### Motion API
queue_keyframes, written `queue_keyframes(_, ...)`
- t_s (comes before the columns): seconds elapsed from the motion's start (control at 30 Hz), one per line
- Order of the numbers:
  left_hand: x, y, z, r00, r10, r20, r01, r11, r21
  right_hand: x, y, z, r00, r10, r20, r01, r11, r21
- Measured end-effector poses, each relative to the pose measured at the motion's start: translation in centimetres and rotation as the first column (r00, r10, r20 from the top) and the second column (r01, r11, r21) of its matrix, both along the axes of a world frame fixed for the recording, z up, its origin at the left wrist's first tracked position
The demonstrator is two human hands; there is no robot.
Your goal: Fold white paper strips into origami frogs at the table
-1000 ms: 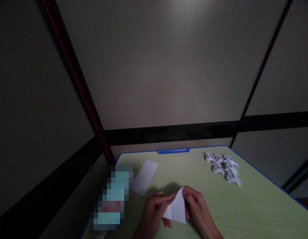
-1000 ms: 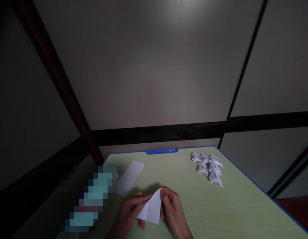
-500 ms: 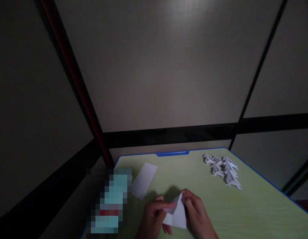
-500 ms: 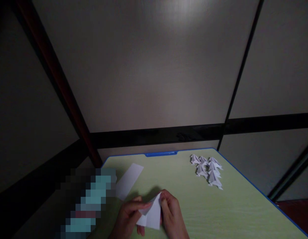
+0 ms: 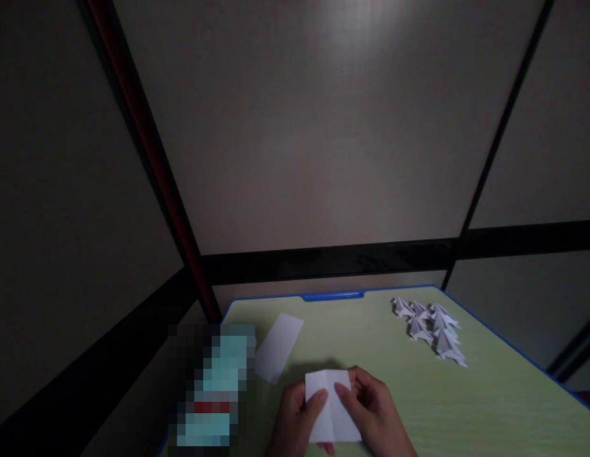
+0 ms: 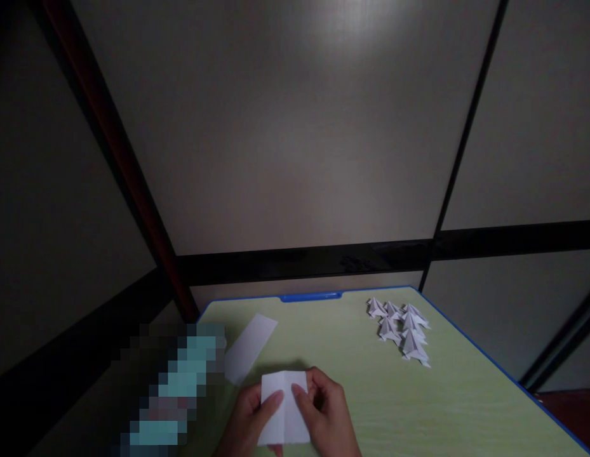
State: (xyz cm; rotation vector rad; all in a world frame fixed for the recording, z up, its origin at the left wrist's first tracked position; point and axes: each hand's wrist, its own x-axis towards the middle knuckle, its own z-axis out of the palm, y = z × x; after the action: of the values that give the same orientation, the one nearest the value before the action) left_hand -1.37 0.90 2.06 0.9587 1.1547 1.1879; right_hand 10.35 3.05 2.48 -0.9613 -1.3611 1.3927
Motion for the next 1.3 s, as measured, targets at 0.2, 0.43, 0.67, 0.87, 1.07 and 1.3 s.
queue_keyframes(0.2, -0.4, 0.3, -0.7, 0.976, 0.217, -0.029, -0.218, 0.975, -0.034, -0.6, -0.8, 0.6, 0.986, 0.089, 0.140, -0.104, 0.989, 0.108)
queue_keyframes(0.43, -0.6, 0.4, 0.1, 0.963, 0.271, -0.010, -0.270, 0.962, 0.039, 0.0, -1.6, 0.7, 0.924, 0.046, 0.379, -0.190, 0.916, 0.352)
queue_keyframes(0.67, -1.0, 0.9, -0.3, 0.986, 0.138, 0.090, -0.145, 0.985, 0.088, 0.3, -1.2, 0.6, 0.907, 0.041, 0.419, -0.211, 0.906, 0.368)
queue_keyframes(0.87, -1.1, 1.1, -1.0, 0.953, 0.203, 0.225, -0.207, 0.978, -0.006, 0.6, -1.0, 0.8, 0.901, 0.039, 0.433, -0.234, 0.883, 0.407)
queue_keyframes(1.07, -1.1, 1.0, -0.6, 0.927, 0.224, 0.300, -0.232, 0.973, -0.010, 1.0, -1.0, 0.7, 0.876, 0.030, 0.481, -0.316, 0.789, 0.526)
queue_keyframes(1.3, -1.2, 0.7, -0.4, 0.943, 0.228, 0.244, -0.234, 0.972, -0.004, 1.3, -1.1, 0.8, 0.815, -0.040, 0.578, -0.381, 0.714, 0.588)
